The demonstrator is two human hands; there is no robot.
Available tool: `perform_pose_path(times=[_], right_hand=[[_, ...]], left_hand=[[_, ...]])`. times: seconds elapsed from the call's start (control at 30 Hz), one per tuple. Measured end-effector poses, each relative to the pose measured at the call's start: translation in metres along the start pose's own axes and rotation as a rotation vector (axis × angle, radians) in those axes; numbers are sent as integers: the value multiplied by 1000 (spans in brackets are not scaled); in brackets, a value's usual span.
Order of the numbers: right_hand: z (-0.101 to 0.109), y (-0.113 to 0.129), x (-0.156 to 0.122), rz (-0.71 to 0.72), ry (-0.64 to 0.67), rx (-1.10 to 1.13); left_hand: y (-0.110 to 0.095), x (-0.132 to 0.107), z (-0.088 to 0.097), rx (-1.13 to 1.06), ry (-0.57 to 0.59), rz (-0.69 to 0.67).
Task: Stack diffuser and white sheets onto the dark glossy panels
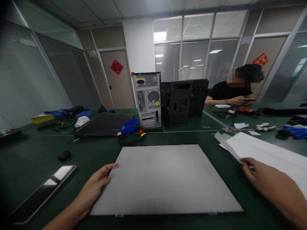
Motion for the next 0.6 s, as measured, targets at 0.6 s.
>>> perform_pose_path(times=[0.6], right_hand=[[-11,142,-94,511,-72,-96]], left_hand=[[-2,2,-3,15,-17,14]])
Point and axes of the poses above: each hand's wrist, its own x-axis towards the middle knuckle, its own z-axis out of the back of the hand, y = z × x, the point moved 7 cm from there along x, towards the middle knuckle, and after that the axes turned 11 degrees about y, right-handed, at the moved point
